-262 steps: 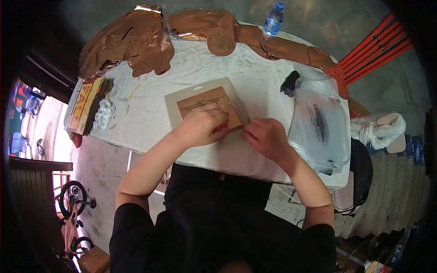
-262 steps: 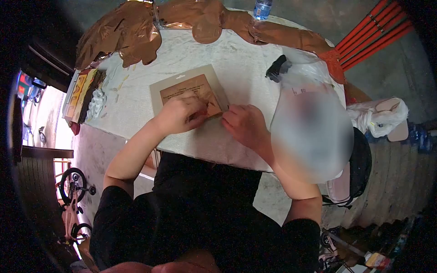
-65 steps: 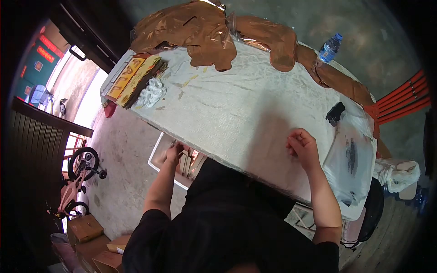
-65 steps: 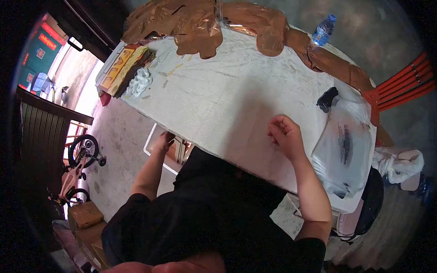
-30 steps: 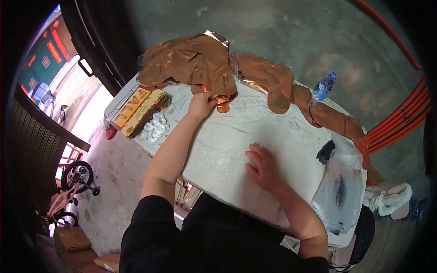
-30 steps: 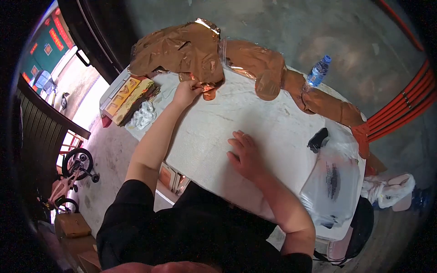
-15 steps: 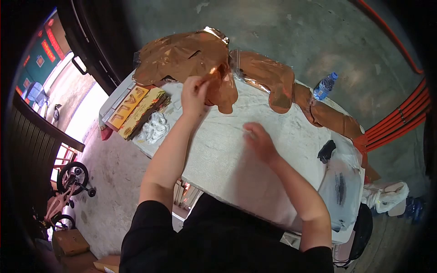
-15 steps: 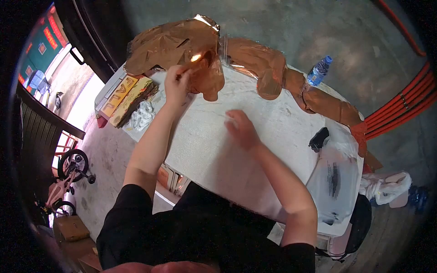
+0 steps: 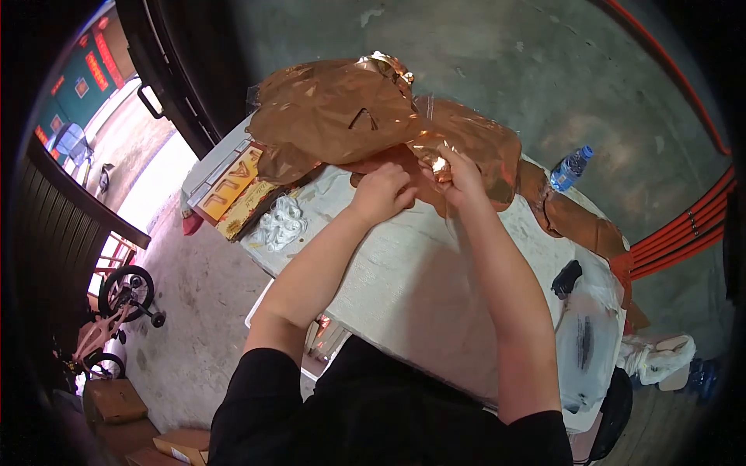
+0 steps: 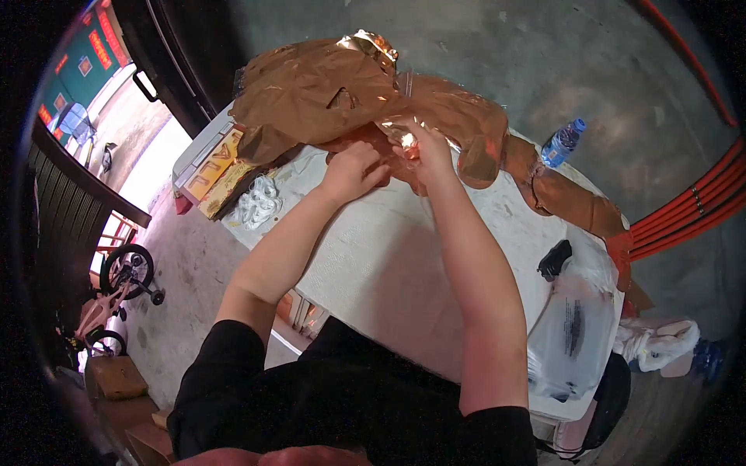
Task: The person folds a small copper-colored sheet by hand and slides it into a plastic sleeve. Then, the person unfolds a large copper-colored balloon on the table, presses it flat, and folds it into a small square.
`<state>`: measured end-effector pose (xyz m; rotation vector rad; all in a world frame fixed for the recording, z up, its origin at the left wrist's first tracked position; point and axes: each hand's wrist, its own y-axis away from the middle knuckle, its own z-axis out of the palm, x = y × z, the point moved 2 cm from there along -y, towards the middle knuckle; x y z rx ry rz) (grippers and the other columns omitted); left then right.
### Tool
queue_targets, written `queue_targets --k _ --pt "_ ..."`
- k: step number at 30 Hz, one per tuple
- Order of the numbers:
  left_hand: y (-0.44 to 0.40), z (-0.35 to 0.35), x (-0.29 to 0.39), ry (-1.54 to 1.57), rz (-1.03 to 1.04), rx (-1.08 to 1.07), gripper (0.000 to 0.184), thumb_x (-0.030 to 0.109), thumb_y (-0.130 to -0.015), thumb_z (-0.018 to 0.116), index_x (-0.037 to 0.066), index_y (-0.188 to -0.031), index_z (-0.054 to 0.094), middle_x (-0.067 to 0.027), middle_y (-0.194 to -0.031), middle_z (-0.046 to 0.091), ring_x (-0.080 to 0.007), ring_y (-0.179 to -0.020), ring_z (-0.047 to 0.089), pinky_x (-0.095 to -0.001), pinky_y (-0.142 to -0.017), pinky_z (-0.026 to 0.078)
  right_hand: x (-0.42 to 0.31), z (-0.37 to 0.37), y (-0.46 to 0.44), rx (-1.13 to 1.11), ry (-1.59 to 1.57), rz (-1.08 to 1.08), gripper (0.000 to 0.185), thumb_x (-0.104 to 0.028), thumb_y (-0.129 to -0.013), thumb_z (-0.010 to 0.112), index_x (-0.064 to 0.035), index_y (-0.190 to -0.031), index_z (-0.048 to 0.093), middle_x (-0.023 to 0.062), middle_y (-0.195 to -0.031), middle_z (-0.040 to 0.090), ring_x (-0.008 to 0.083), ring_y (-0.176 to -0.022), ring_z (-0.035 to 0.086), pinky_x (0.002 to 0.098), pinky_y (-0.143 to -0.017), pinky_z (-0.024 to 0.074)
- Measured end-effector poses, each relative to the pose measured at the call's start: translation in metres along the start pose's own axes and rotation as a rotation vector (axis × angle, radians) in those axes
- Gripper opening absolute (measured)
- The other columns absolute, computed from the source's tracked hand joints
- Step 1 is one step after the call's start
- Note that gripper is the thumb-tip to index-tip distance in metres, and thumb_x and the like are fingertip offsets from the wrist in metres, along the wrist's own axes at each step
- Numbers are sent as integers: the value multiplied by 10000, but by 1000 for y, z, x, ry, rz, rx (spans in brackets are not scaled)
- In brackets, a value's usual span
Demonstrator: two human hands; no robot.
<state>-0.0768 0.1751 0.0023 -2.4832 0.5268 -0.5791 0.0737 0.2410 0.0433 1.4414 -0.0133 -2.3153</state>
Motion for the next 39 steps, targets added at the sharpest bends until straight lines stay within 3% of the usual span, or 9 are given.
queue_targets --k 6,8,10,12,15,25,32,33,39 --pt "-30 -1 -46 -460 -463 -270 352 255 -787 673 79 -1083 602 -125 -1126 614 -289 -1013 585 -408 -836 480 -8 11 11 -88 112 -66 219 -228 -912 599 -45 -1027 570 104 -869 664 180 -702 667 271 -561 535" --pt "-24 9 -100 -498 -214 109 424 275 -802 656 79 -1169 572 -131 -1117 608 -292 -1014 586 -411 -847 477 -14 3 21 -91 193 -129 199 -231 -912 598 -35 -924 566 82 -769 629 161 -617 620 269 -496 480" --pt "-49 37 -163 -309 -350 -288 529 317 -818 636 96 -1279 503 -129 -1192 568 -285 -1071 564 -407 -886 471 -22 -12 41 -45 253 -128 204 -235 -917 589 -58 -828 540 58 -694 582 149 -555 579 269 -451 435" --pt "-16 77 -249 404 -257 167 595 351 -832 620 126 -1351 435 -136 -1322 479 -277 -1179 502 -383 -954 442 -30 -37 68 -11 371 -120 252 -244 -922 580 -79 -742 515 31 -596 522 134 -462 509 275 -396 368" --pt "-21 -6 -208 -360 -140 149 678 375 -822 635 150 -1404 371 -144 -1453 341 -315 -1311 379 -409 -1043 370 -40 -72 127 70 501 -57 242 -238 -920 581 -69 -761 512 29 -533 485 135 -420 477 291 -377 363" --pt "-44 -71 -167 -620 -413 -221 620 264 -791 652 215 -1370 437 -74 -1517 285 -294 -1431 163 -589 -1119 140 -40 -164 280 105 875 475 284 -270 -895 626 4 -826 602 85 -607 617 166 -464 594 294 -439 465" --pt "-46 -58 -38 156 -191 -280 346 121 -817 627 54 -1155 602 -153 -1022 665 -354 -876 648 -375 -764 522 -72 -117 285 389 1800 -245 248 -245 -796 692 -28 -879 607 163 -752 637 336 -687 635 405 -628 506" --pt "-37 -56 11 767 -389 -508 370 147 -852 641 51 -1207 594 -158 -1221 601 -329 -1024 623 -378 -852 497 -63 -121 276 295 1772 -407 240 -231 -805 675 -35 -918 594 171 -836 638 320 -747 637 388 -648 503" --pt "35 4 91 165 222 -630 564 318 -852 652 90 -1340 484 -212 -1405 424 -366 -1363 316 -419 -1097 295 17 -126 208 -119 1757 -500 567 -267 -812 661 -36 -1298 484 200 -1326 453 372 -1215 434 422 -1028 359"
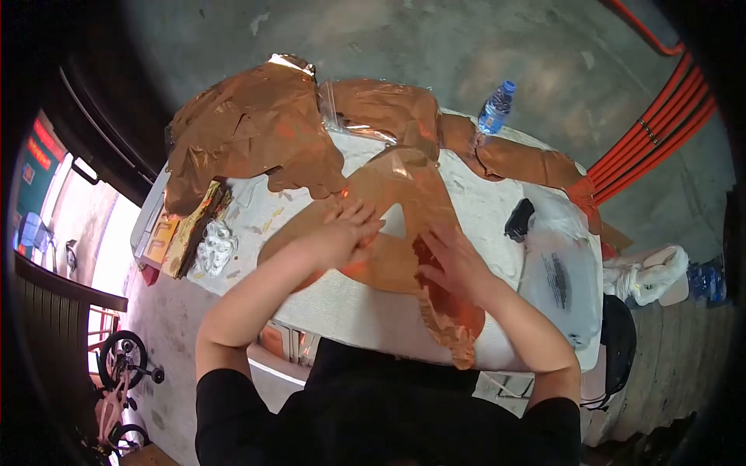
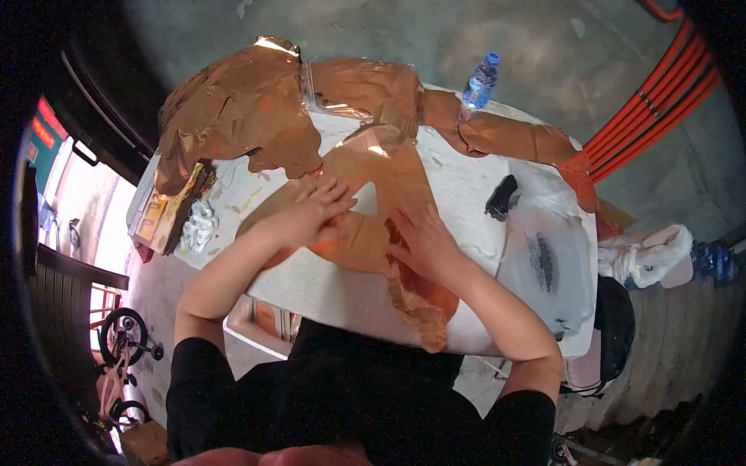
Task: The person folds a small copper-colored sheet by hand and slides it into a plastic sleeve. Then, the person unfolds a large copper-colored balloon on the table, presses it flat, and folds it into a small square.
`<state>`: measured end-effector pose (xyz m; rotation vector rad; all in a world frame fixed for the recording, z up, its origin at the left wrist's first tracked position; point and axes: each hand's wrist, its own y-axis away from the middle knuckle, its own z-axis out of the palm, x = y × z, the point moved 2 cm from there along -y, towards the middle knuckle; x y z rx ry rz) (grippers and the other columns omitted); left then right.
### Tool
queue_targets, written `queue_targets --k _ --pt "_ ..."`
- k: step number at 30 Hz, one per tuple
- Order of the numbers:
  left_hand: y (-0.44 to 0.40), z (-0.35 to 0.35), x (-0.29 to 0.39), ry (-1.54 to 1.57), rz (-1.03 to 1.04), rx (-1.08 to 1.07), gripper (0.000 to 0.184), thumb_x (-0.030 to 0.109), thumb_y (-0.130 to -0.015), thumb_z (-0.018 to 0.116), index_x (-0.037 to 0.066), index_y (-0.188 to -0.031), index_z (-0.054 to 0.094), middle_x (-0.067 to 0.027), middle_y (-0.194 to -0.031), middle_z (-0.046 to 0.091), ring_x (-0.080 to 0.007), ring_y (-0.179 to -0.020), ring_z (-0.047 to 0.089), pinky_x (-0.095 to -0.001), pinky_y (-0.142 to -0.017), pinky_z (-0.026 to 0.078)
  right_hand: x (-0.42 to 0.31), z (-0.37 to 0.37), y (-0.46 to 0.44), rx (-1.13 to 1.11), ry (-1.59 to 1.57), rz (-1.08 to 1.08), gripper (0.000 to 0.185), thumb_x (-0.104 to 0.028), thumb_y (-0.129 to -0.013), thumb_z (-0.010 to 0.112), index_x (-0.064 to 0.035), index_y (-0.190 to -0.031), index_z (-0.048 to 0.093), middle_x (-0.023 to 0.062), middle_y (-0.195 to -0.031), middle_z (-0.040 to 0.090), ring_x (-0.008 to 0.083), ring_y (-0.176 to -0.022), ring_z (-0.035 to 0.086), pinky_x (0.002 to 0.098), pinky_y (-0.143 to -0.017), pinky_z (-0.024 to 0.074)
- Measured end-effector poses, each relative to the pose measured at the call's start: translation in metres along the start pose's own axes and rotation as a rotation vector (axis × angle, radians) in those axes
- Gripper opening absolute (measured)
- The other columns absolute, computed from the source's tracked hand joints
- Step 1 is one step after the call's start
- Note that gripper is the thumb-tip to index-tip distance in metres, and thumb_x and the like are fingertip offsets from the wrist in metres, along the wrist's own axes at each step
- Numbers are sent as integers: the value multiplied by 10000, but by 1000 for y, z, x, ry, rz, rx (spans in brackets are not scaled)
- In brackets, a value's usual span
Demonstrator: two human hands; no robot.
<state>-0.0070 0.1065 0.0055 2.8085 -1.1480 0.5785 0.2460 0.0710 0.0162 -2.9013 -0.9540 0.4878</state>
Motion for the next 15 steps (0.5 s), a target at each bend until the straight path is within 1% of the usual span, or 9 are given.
queue_targets --k 3,5,6,8,9,10,11,13,15 --pt "9 -5 16 -133 -86 -155 669 376 -864 626 112 -1422 368 -232 -1445 356 -381 -1377 282 -413 -1115 266 8 0 6 -75 76 -6 616 -305 -814 655 -34 -1332 461 208 -1352 432 388 -1232 424 426 -1039 352" --pt "13 -7 15 42 29 -141 661 331 -846 649 104 -1408 386 -220 -1391 421 -385 -1292 403 -411 -1061 343 16 -10 12 -127 128 -16 628 -326 -812 655 -30 -1332 463 213 -1354 432 393 -1226 436 425 -1033 362" --pt "9 -10 15 46 27 -137 661 331 -846 649 104 -1408 386 -220 -1391 421 -385 -1292 403 -411 -1061 343 21 -16 12 -211 60 12 585 -360 -819 641 -56 -1298 495 200 -1346 452 379 -1178 484 442 -983 393" --pt "-8 -20 11 236 -59 -130 602 273 -823 666 86 -1353 450 -191 -1254 526 -374 -1137 518 -414 -966 417 20 -31 1 -294 -1 42 546 -394 -827 628 -82 -1264 526 187 -1338 472 366 -1130 533 459 -933 424" --pt "-17 -20 5 237 -57 -123 602 273 -823 666 86 -1353 450 -191 -1254 526 -374 -1137 518 -414 -966 417 19 -38 -13 -467 74 133 494 -384 -824 628 -104 -1223 556 181 -1261 529 349 -1065 570 455 -886 448" --pt "-28 -17 -5 199 -71 16 524 242 -814 669 72 -1282 506 -171 -1182 550 -359 -1063 543 -420 -920 435 20 -42 -25 -639 149 225 442 -375 -822 629 -125 -1183 586 175 -1184 586 332 -1000 608 452 -839 471" --pt "-37 -11 -16 163 -87 151 447 211 -805 671 59 -1210 562 -152 -1109 575 -345 -989 568 -426 -874 453 23 -42 -38 -640 154 225 442 -375 -822 629 -125 -1183 586 175 -1184 586 332 -1000 608 452 -839 471" --pt "-51 10 -38 84 -68 269 364 199 -803 667 53 -1129 595 -134 -1091 581 -326 -990 567 -417 -864 453 34 -38 -68 -337 131 229 337 -342 -832 615 -132 -1096 627 155 -1016 641 314 -919 633 441 -771 493" --pt "-55 21 -47 8 -50 386 284 186 -802 663 47 -1047 628 -116 -1072 587 -307 -992 565 -409 -855 454 40 -33 -101 -1 148 96 287 -305 -843 597 -120 -1058 636 147 -975 635 317 -899 631 443 -752 495"
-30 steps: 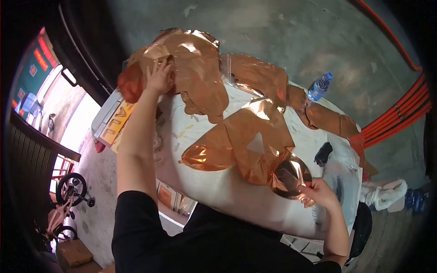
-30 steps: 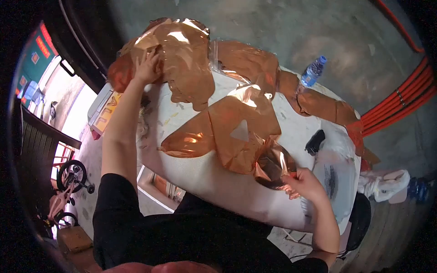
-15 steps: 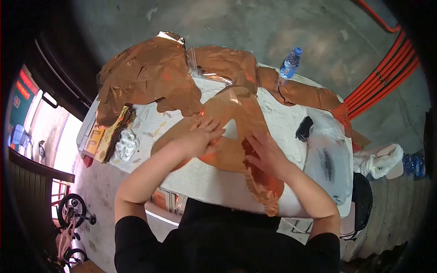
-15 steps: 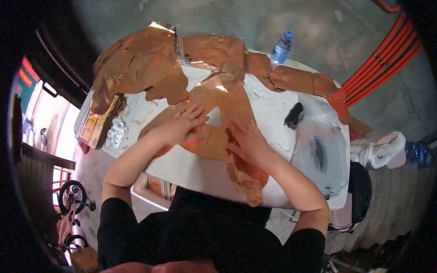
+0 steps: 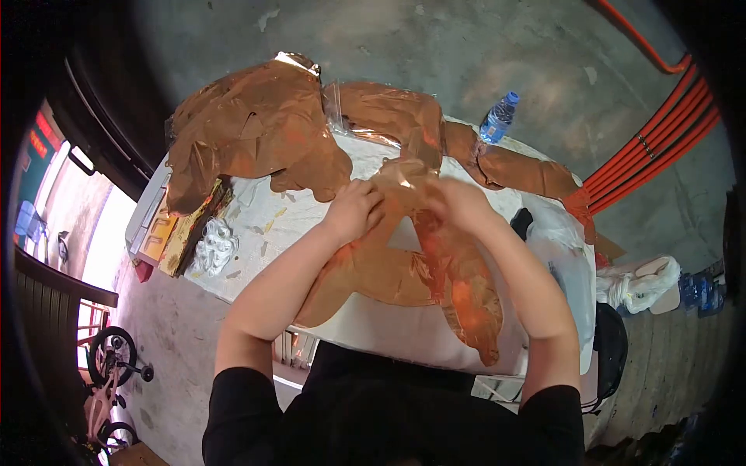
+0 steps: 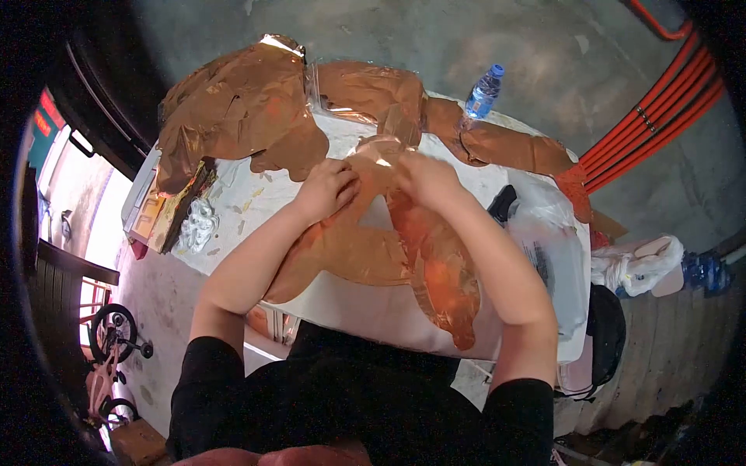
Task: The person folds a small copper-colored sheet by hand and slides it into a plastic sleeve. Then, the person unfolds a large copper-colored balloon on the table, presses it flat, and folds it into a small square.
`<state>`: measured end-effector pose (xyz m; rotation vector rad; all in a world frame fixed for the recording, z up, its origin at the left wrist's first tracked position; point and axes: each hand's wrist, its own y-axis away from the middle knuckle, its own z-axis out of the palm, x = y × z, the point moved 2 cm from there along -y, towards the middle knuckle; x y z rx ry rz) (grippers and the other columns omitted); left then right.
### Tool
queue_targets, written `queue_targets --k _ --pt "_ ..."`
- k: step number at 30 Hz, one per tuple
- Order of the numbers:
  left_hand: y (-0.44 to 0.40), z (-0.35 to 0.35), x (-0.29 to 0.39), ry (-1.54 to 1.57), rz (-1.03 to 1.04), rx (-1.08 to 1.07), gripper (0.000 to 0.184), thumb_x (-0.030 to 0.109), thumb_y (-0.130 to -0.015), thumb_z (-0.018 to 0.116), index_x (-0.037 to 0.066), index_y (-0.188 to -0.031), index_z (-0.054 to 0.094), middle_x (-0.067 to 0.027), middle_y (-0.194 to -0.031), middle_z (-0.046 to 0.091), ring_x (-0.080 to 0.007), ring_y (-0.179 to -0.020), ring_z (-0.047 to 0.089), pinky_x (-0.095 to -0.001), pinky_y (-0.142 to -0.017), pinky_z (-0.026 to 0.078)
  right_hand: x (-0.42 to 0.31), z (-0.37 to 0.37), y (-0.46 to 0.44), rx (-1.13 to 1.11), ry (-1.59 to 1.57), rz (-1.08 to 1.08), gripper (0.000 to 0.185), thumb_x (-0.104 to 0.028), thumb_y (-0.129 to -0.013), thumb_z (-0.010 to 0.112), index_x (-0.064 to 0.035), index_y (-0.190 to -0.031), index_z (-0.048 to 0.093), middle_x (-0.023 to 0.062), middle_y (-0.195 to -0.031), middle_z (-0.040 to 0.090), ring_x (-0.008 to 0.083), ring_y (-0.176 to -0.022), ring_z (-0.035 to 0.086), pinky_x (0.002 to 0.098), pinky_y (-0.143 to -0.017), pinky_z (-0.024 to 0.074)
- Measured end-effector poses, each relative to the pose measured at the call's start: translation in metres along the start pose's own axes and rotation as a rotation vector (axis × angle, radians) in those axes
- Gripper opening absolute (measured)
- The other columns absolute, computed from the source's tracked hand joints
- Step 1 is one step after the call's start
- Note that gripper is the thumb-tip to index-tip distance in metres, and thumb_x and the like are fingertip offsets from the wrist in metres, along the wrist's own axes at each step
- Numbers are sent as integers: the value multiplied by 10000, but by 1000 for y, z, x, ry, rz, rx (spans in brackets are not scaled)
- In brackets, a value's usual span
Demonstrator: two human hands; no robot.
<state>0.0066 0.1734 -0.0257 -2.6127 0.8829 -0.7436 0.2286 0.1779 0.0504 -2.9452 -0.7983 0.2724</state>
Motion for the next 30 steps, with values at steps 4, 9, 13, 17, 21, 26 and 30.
queue_targets --k 4,9,13,17,21,26,30 --pt "10 1 4 -59 84 188 204 179 -776 663 77 -950 637 -79 -998 570 -268 -978 532 -388 -820 431 -1 12 -71 168 -28 -57 265 -271 -841 589 -68 -1007 626 152 -961 628 330 -904 621 452 -777 488" --pt "6 -4 6 -18 63 130 201 178 -784 667 70 -952 643 -83 -985 568 -284 -971 527 -400 -833 435 3 44 -132 400 198 -124 242 -213 -810 623 -46 -984 631 122 -1048 617 325 -972 602 445 -820 483" --pt "6 -1 4 -1 44 115 218 191 -775 664 75 -957 639 -92 -999 562 -285 -985 523 -401 -832 434 5 57 -167 257 302 -37 227 -216 -807 623 -39 -947 648 117 -1060 617 322 -980 601 428 -829 492" --pt "6 0 1 -1 48 111 231 204 -776 649 90 -975 629 -93 -1028 556 -287 -1001 516 -403 -842 429 4 67 -185 235 414 -92 169 -167 -795 578 -75 -844 711 104 -923 673 263 -915 638 397 -760 526" --pt "6 3 0 -15 25 91 239 201 -779 641 91 -991 621 -92 -1044 550 -285 -1017 510 -408 -847 426 17 68 -200 217 205 143 134 -181 -751 682 -51 -786 680 100 -737 648 267 -730 653 389 -633 530" --pt "6 1 1 -10 36 107 246 194 -783 633 90 -1004 605 -86 -1037 539 -281 -1017 499 -412 -855 416 46 67 -204 203 -824 355 164 -165 -719 786 -70 -742 655 -14 -562 523 100 -532 500 283 -476 375" --pt "6 2 1 -6 26 114 237 189 -782 633 91 -996 605 -84 -1027 537 -282 -1011 500 -410 -862 414 43 56 -192 225 -1104 394 257 -302 -827 720 -92 -713 625 -60 -610 486 61 -584 418 241 -512 315"
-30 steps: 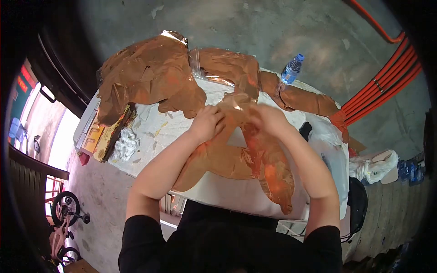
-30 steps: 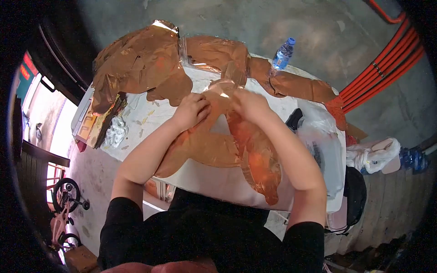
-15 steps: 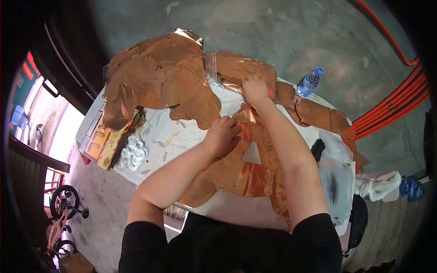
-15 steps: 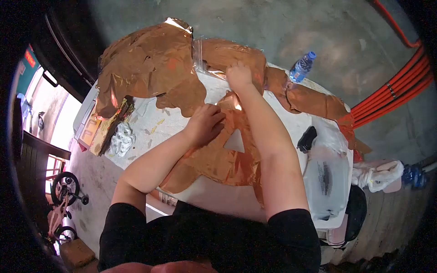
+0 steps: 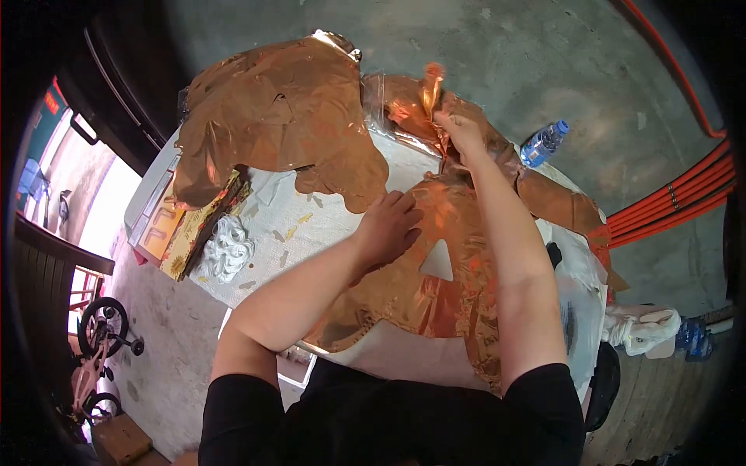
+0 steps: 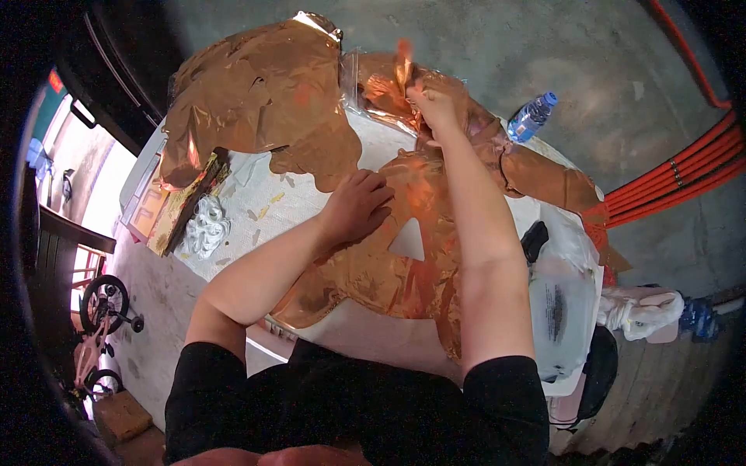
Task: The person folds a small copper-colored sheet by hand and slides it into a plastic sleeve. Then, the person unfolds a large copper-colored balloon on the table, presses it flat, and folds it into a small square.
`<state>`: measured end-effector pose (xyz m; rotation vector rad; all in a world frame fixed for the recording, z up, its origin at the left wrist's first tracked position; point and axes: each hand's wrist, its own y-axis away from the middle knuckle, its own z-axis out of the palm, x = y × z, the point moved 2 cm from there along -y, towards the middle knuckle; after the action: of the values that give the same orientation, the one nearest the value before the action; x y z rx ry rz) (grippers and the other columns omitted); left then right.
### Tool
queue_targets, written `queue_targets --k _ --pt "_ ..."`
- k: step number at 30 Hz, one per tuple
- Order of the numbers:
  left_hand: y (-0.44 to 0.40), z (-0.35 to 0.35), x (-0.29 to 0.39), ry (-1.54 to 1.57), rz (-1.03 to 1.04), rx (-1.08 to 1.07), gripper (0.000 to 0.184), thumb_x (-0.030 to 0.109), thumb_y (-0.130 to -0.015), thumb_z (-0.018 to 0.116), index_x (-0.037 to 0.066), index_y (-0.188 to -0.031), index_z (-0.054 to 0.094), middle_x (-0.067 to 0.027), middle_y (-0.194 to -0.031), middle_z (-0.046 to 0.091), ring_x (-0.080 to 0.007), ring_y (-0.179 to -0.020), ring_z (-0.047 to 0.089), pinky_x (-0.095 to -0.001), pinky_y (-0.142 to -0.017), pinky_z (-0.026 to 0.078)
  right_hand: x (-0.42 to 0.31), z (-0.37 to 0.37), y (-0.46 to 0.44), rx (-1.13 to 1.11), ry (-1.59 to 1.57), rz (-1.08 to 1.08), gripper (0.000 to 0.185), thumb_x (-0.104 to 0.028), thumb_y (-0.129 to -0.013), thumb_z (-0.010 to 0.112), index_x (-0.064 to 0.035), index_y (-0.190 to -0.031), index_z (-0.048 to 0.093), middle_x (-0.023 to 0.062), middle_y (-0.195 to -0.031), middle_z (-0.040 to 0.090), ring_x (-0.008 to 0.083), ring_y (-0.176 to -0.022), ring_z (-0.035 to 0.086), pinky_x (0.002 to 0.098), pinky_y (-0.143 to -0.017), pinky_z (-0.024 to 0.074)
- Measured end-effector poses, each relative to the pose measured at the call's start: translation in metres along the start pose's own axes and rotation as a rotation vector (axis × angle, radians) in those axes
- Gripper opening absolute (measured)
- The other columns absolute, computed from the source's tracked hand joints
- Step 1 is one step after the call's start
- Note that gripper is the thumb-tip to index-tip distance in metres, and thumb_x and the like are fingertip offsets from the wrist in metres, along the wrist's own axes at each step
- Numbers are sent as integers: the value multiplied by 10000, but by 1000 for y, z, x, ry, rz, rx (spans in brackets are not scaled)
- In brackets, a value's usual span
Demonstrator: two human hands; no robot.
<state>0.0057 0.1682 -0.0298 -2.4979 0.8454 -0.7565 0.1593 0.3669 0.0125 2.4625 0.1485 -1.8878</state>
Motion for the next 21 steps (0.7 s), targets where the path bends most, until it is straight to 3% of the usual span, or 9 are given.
queue_targets --k 5,7,8,10,12,15,18,20,21 --pt "0 1 -3 6 31 24 224 183 -775 640 92 -976 605 -84 -1012 540 -280 -992 509 -411 -844 422 -14 -22 0 43 265 -1 284 -299 -878 658 -33 -778 669 -43 -638 483 68 -606 384 264 -536 321" --pt "0 1 -3 25 40 37 221 183 -774 640 91 -972 605 -86 -1008 541 -280 -990 509 -412 -841 423 -26 -32 -4 -17 318 -251 280 -234 -879 644 -16 -704 654 4 -577 541 80 -506 457 289 -457 375" --pt "0 2 -3 42 45 49 219 184 -774 641 89 -968 605 -87 -1005 542 -281 -987 509 -413 -839 423 -32 -42 -7 -13 322 -250 280 -234 -879 644 -16 -704 654 4 -577 541 80 -506 457 289 -457 375" --pt "0 2 -4 42 47 50 209 195 -765 648 97 -946 610 -82 -993 535 -275 -989 502 -410 -841 412 -78 -63 5 86 335 -137 241 -244 -892 637 -21 -822 696 -8 -654 585 70 -550 507 250 -485 383" --pt "0 3 -4 43 51 52 201 207 -757 655 104 -925 615 -77 -981 528 -270 -990 495 -406 -843 401 -106 -96 -2 104 316 -229 222 -229 -900 627 -20 -916 702 19 -684 630 89 -590 601 222 -488 440" --pt "0 4 -5 55 53 58 201 211 -759 657 103 -923 614 -77 -976 531 -273 -986 499 -405 -842 402 -147 -125 9 218 271 -264 229 -212 -913 612 -14 -1004 684 36 -751 652 107 -656 643 212 -535 479" --pt "0 3 -5 42 48 20 221 178 -768 655 85 -965 616 -91 -1020 543 -285 -991 510 -408 -842 425 -171 -159 14 292 342 -449 247 -184 -927 592 7 -1070 656 65 -866 673 144 -753 674 231 -607 527" --pt "0 2 -4 25 24 30 236 184 -774 660 89 -987 626 -88 -1029 549 -281 -1006 513 -405 -845 427 -183 -177 16 284 194 -682 242 -152 -938 574 26 -1085 647 87 -965 672 159 -830 678 256 -694 553" --pt "0 0 -2 29 33 28 236 184 -774 660 89 -987 626 -88 -1029 549 -281 -1006 513 -405 -845 427 -191 -188 16 288 139 -674 264 -142 -940 572 40 -1123 627 94 -990 672 177 -902 672 279 -776 555"
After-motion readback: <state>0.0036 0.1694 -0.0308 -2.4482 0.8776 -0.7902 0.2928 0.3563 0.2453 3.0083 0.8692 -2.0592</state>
